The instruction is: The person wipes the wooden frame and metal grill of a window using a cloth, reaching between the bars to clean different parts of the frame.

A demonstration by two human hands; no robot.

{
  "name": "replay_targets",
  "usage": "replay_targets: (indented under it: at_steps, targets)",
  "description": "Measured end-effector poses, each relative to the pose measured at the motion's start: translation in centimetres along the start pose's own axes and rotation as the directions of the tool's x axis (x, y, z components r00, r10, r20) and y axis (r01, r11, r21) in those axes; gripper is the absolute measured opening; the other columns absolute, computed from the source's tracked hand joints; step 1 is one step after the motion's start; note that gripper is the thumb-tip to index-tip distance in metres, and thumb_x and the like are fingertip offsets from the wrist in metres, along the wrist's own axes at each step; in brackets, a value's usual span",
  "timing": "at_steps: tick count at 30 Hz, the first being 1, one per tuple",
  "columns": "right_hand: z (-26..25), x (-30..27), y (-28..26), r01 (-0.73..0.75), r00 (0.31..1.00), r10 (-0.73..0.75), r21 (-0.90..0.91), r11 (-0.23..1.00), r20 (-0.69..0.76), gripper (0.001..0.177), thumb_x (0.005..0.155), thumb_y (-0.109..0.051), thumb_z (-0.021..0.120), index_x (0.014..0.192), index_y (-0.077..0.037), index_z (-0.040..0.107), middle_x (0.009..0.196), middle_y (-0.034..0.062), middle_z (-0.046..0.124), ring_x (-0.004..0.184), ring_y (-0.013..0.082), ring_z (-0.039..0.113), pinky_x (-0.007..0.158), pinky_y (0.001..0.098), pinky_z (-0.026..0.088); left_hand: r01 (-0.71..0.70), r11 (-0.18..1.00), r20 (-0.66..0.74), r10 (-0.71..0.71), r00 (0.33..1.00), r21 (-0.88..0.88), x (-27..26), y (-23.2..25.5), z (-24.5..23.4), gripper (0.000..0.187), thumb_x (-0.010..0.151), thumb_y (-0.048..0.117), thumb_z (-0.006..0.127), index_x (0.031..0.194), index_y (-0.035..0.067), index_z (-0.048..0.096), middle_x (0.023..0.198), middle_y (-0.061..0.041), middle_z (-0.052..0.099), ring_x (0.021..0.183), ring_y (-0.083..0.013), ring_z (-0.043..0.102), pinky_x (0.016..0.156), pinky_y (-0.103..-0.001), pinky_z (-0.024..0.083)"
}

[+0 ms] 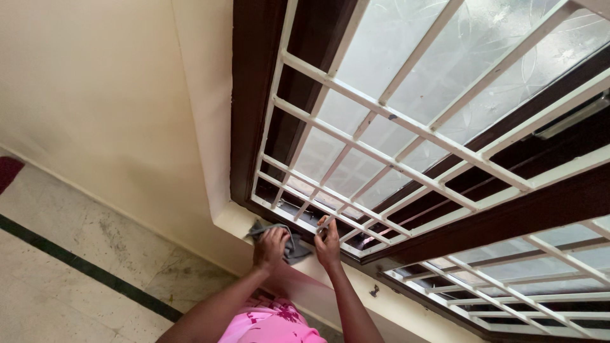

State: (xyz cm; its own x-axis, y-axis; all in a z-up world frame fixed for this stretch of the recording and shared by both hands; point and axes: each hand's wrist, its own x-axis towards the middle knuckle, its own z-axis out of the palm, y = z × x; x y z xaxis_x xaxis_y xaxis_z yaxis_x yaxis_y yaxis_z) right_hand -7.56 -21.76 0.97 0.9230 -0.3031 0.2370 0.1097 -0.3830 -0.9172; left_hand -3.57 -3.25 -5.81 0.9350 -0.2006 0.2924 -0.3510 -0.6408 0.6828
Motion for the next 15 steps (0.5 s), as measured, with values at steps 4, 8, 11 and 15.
replay_targets:
  at_steps: [4,8,11,15]
  targets:
    - [0.2,0.0,-0.3,0.019,1.0,-0.019,0.015,1.0,0.002,0.042,0.08,0.009,0.054,0.118,-0.007,0.05,0.099,0.003,0.055,0.071,0.0099,0.049,0.063,0.0263,0.043,0.245,0.953,-0.018,-0.252,0.967,-0.176,1.7,2.2,-1.2,0.018,0.104,0.026,0.063,0.11,0.01,0.063,0.101,-0.011,0.073,0.095,-0.0337,0.068,0.075,-0.046,0.054]
    - [0.0,-0.1,-0.6,0.04,0.999,-0.04,0.032,0.999,0.012,0.039,0.081,0.01,0.053,0.116,-0.006,0.05,0.1,0.0037,0.055,0.073,0.0098,0.048,0.065,0.0262,0.043,0.12,0.981,0.038,-0.116,0.993,-0.151,0.7,1.2,-1.5,0.039,0.092,0.02,0.063,0.127,0.007,0.054,0.098,-0.013,0.072,0.091,-0.0357,0.069,0.074,-0.047,0.053]
    - [0.0,0.0,-0.6,0.001,1.0,-0.001,0.007,1.0,0.013,0.046,0.078,0.01,0.053,0.121,-0.009,0.049,0.101,0.0021,0.054,0.071,0.0092,0.047,0.064,0.0254,0.043,-0.054,0.998,0.01,0.054,0.998,-0.01,0.1,-0.6,-1.7,0.031,0.089,0.023,0.066,0.115,0.011,0.055,0.097,-0.013,0.072,0.092,-0.0359,0.069,0.077,-0.047,0.055]
    - [0.2,0.0,-0.1,0.012,1.0,-0.012,0.02,1.0,0.014,0.042,0.079,0.009,0.055,0.116,-0.008,0.05,0.097,0.0029,0.054,0.07,0.01,0.047,0.063,0.0262,0.042,0.074,0.984,-0.066,-0.085,0.994,-0.16,0.9,0.8,-3.1,0.014,0.102,0.025,0.06,0.109,0.013,0.057,0.102,-0.013,0.074,0.094,-0.0365,0.07,0.075,-0.049,0.054]
